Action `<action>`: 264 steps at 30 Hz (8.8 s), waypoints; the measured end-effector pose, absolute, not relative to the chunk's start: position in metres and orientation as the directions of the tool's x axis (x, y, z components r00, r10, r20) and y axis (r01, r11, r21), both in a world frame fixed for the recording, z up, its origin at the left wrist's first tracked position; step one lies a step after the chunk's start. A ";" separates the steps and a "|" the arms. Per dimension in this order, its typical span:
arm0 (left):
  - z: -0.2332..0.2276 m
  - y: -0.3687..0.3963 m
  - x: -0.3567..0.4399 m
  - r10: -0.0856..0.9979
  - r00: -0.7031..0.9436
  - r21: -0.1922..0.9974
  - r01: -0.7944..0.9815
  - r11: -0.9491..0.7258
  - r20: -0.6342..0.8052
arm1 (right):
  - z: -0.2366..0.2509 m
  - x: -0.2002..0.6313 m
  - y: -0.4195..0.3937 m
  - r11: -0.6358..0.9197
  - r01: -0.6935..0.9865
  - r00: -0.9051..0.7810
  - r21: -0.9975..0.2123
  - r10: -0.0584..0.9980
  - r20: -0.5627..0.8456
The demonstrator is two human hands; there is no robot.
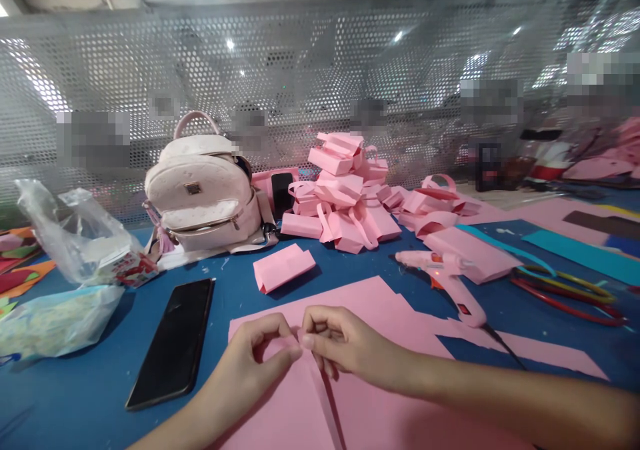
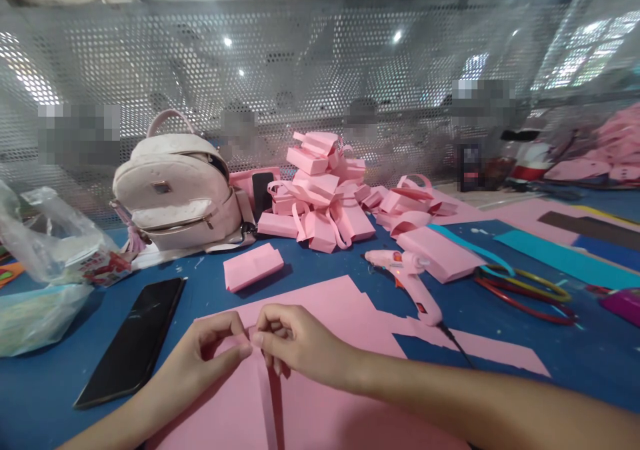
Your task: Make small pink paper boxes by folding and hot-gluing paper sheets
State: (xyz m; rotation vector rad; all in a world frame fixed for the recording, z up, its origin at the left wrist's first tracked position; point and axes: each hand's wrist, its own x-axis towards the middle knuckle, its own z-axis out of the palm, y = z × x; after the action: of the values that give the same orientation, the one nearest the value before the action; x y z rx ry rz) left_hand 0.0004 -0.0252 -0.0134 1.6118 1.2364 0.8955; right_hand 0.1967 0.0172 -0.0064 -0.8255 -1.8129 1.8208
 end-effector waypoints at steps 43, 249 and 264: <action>-0.009 -0.029 0.005 0.976 0.218 0.921 0.380 -0.087 0.002 | -0.005 0.193 0.009 -0.040 0.111 -0.669 -0.993 0.736 -0.104; -0.021 -0.025 -0.007 0.934 -0.328 0.988 -0.106 0.112 -0.141 | -0.014 0.208 0.031 0.110 0.048 -0.411 -0.993 0.908 0.081; -0.025 -0.023 -0.008 0.912 -0.395 0.994 -0.072 0.086 -0.107 | -0.019 0.209 0.038 0.140 0.036 -0.407 -0.989 0.906 0.114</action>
State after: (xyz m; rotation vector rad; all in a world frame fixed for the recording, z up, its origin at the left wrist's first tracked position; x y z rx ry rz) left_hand -0.0079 -0.0228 -0.0247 0.8730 1.5055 1.4482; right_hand 0.2091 0.0380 -0.0188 -0.9307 -1.6175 1.3722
